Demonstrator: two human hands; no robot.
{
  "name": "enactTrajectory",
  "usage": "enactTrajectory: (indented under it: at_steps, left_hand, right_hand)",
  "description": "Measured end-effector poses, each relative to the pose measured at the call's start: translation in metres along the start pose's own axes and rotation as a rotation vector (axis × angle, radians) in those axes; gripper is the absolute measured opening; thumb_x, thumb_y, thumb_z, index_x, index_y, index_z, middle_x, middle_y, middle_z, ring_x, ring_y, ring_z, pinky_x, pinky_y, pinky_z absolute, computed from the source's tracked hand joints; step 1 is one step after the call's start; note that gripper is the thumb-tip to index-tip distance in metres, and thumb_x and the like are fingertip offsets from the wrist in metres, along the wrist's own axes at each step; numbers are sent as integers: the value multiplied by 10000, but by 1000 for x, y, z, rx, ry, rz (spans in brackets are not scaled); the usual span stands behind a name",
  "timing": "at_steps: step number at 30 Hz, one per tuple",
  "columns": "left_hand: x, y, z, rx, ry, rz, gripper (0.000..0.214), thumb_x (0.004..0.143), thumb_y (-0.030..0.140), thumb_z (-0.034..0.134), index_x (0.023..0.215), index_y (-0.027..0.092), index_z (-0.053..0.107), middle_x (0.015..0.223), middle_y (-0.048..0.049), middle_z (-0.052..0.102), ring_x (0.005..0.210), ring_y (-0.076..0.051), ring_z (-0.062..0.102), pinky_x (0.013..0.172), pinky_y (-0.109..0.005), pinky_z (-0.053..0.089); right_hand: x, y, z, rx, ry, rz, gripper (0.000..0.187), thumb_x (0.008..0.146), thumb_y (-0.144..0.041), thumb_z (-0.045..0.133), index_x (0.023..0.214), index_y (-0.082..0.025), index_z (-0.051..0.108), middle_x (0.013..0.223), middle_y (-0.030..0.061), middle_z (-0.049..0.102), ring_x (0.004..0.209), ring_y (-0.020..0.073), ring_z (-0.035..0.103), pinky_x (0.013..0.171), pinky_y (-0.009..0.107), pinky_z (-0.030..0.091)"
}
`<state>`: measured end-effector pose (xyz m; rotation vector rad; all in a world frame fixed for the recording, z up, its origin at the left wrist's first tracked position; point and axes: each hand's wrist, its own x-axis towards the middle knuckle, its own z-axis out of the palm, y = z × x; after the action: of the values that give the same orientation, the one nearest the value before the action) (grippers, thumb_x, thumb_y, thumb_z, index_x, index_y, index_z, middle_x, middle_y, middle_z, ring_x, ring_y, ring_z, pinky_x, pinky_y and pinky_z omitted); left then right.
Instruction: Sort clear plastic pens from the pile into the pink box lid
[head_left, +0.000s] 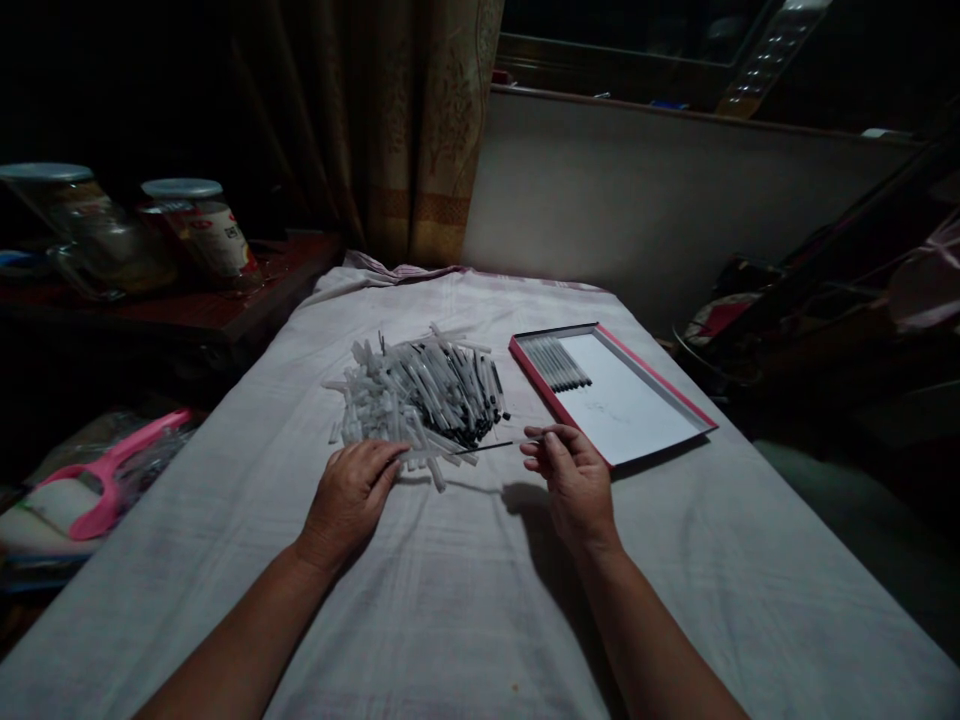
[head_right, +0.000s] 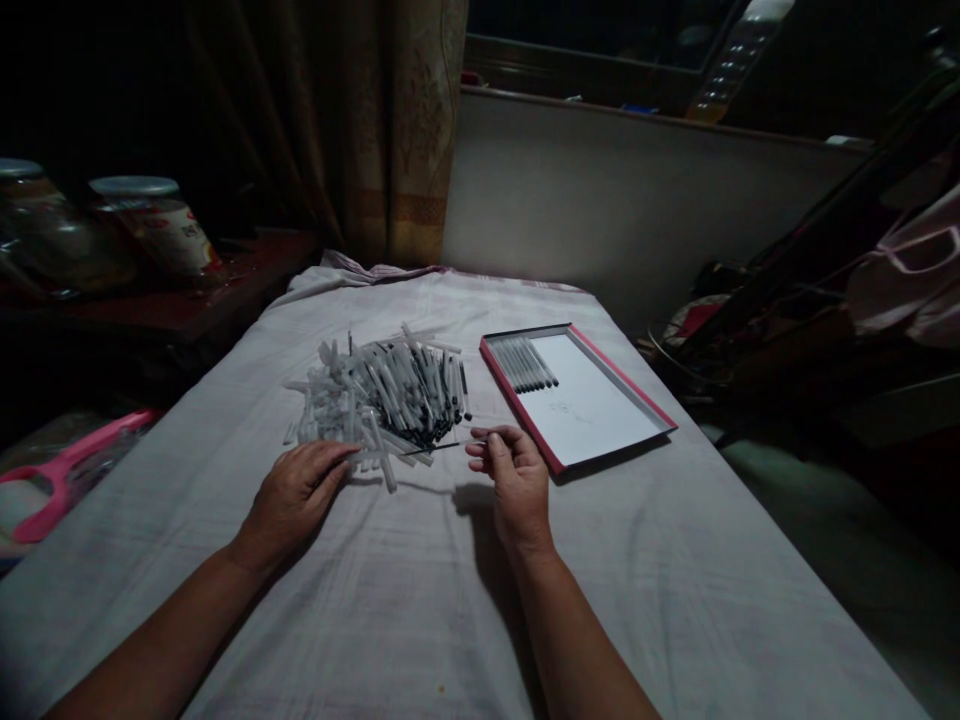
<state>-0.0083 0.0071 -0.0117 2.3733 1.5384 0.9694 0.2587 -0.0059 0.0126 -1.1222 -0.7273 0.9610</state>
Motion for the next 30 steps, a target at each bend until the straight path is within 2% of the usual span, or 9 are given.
enactTrajectory:
  at_steps: [7,12,15,18,20,23,27,30]
  left_hand:
    - [-2,1,3,35,40,101,275,981,356,453,1087,229,672,969,-60,724,890,-222,654,809,-375,485]
    - [-2,8,3,24,38,162,254,991,337,454,1069,215,663,942,-54,731,872,-202,664,798,-354,491]
    - [-2,15,3,14,36,188,253,996,327,449,1087,209,654,937,-55,733,859,-199,666,787,-353,493]
    - [-1,19,2,5,42,211,235,996,315,454,1077,208,648,924,-49,731,841,-198,670,767,-348,495]
    - [-1,19,2,0,54,213,219,993,303,463,1070,210,645,920,-45,733,837,-197,675,764,-344,498]
    - [0,17,3,-5,70,215,216,988,302,470,1071,204,644,922,-49,736,835,-195,679,764,-340,508]
    - [-1,15,6,-10,78,218,217,984,304,482,1071,190,644,922,-54,733,828,-190,677,760,-336,521]
    - [-1,15,7,-27,78,214,205,981,288,491,1076,184,641,931,-57,730,843,-186,676,765,-327,529]
  right_hand:
    - [-4,1,6,106,-18,60,315,692,-400,815,840,-185,639,857,46,763,639,135,702,522,218,566]
    - [-13,7,13,24,-104,76,248,728,-402,774,812,-190,677,861,46,762,676,144,702,559,234,567]
    - [-21,17,16,-203,-278,25,162,766,-337,710,833,-194,740,796,42,750,693,161,698,595,258,562]
    - [-16,25,12,-486,-382,-164,209,809,-263,608,938,-205,763,897,63,765,838,203,719,735,318,575]
    - [-3,27,7,-655,-360,-296,280,829,-229,543,1019,-214,748,984,75,762,912,217,712,808,346,563]
    - [28,24,-1,-805,-278,-360,291,800,-193,557,1025,-195,740,1021,103,741,951,250,684,868,389,520]
    - [59,21,0,-1256,-190,-380,228,856,-253,588,1015,-201,743,1014,99,723,885,228,673,784,326,500]
    - [66,23,6,-1396,-220,-366,175,864,-291,620,961,-227,751,985,77,715,857,217,667,720,292,475]
